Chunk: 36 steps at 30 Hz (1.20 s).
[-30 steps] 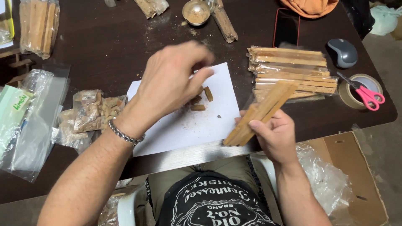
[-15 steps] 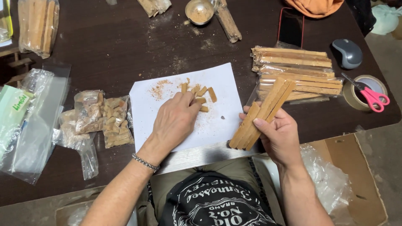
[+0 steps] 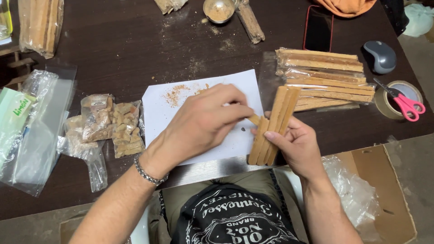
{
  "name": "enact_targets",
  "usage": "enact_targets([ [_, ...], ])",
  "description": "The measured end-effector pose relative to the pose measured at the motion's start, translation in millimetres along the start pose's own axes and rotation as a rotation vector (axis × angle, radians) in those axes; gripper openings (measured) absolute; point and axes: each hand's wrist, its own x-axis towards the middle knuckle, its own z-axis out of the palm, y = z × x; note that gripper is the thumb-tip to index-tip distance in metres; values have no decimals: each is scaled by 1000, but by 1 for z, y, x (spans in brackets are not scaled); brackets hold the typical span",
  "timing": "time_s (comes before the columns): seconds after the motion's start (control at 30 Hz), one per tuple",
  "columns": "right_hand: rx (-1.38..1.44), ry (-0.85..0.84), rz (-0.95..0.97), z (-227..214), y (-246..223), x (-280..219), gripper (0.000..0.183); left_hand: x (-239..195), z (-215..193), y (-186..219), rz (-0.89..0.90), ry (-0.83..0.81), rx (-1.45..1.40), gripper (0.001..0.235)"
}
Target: The person is packaging various wooden sticks and small wood blocks into clear plastic bags at a workbench.
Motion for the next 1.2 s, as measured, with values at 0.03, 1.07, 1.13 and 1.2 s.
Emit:
enact_targets([
  [0.03, -73, -88, 19, -1, -3, 0, 40, 8, -4, 5, 104, -70, 25, 17],
  [1.07, -121, 134, 203, -17, -5, -6, 40, -128, -33, -25, -466, -13, 88, 17],
  [1.13, -137, 107, 243, -13, -7, -7, 43, -128, -33, -19, -467, -4, 46, 19],
  [1.2, -150, 91, 279, -15, -2, -8, 46, -122, -33, -15, -459, -1, 0, 22],
])
